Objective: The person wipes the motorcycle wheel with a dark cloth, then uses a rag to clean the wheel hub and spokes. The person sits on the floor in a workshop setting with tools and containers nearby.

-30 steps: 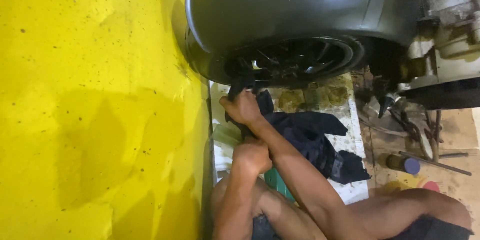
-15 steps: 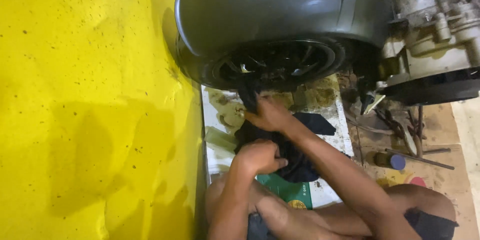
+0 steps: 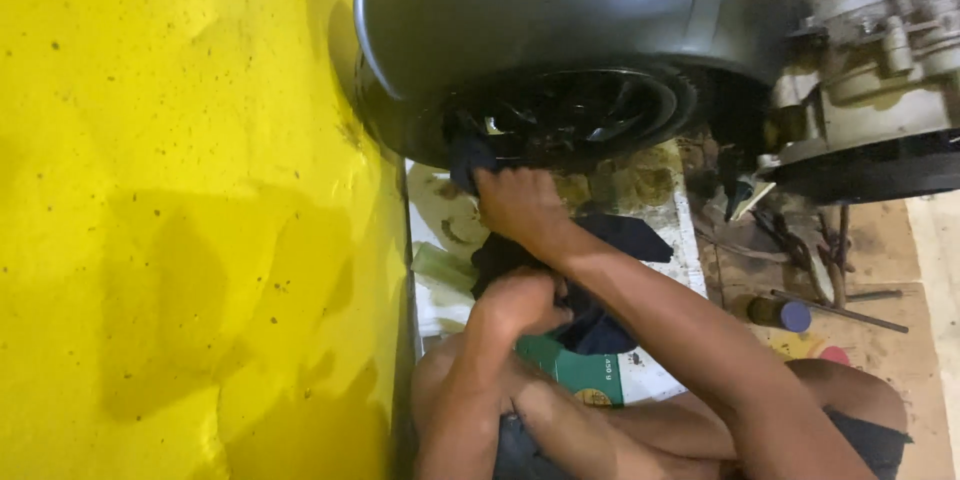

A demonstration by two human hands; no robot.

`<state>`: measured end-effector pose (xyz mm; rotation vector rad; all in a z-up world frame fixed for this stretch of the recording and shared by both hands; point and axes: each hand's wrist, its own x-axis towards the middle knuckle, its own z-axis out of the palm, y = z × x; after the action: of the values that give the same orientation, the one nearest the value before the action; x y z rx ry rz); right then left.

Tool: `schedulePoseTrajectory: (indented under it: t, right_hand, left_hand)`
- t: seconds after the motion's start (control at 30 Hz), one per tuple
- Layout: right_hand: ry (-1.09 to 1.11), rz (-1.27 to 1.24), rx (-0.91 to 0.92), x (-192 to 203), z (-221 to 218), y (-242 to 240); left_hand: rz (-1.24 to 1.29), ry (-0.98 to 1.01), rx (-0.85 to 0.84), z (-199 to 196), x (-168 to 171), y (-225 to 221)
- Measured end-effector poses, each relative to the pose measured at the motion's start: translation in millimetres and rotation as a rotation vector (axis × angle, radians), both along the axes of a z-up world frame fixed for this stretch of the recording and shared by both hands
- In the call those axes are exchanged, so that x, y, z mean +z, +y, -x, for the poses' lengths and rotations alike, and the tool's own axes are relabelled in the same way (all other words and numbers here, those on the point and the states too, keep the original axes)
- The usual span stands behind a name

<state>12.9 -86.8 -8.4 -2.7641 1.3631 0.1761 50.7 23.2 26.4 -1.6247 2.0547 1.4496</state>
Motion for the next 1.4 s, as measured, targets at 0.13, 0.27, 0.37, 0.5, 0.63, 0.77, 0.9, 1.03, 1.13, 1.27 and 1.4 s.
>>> schedulePoseTrajectory:
  t: [0.13, 0.27, 0.37, 0.5, 0.63, 0.77, 0.9, 1.03, 1.13, 1.27, 1.4]
  right_hand:
    - [-0.002, -0.088, -0.064, 35, -17, 0]
    - [-0.140, -0.152, -0.224, 6, -63, -18]
    - [-0.181, -0.233, -0.321, 12, -59, -16]
    - [-0.060, -0.053, -0.148, 41, -4, 4]
    - [0.081, -0.017, -0.100, 51, 25, 15]
    - [0.025, 0.061, -0.047, 27, 3, -11]
    - [-0.127, -0.051, -0.172, 25, -29, -20]
    - [-0.062, -0.014, -0.049, 27, 11, 5]
    - [-0.102, -0.046, -0.088, 62, 36, 21]
    - [-0.135, 0.014, -0.160, 37, 42, 14]
    - [-0.407, -0.149, -0.254, -4, 16, -5]
  left_hand:
    - [-0.025, -0.022, 0.010, 1, -16, -2]
    - [0.031, -0.214, 0.010, -9, -38, -2]
    - [0.006, -0.161, -0.004, -3, -26, 8]
    - [0.018, -0.088, -0.009, -5, -5, 5]
    - [-0.009, -0.007, 0.004, 3, -24, 2]
    - [0.060, -0.071, -0.014, 12, -49, -4]
    - [0.059, -0.073, 0.027, 5, -48, -13]
    - [0.018, -0.096, -0.025, 8, -21, -3]
    - [0.004, -0.051, -0.102, 15, -20, -4]
    - [0.035, -0.024, -0.065, 22, -27, -4]
    - [0.147, -0.003, 0.014, 15, -33, 0]
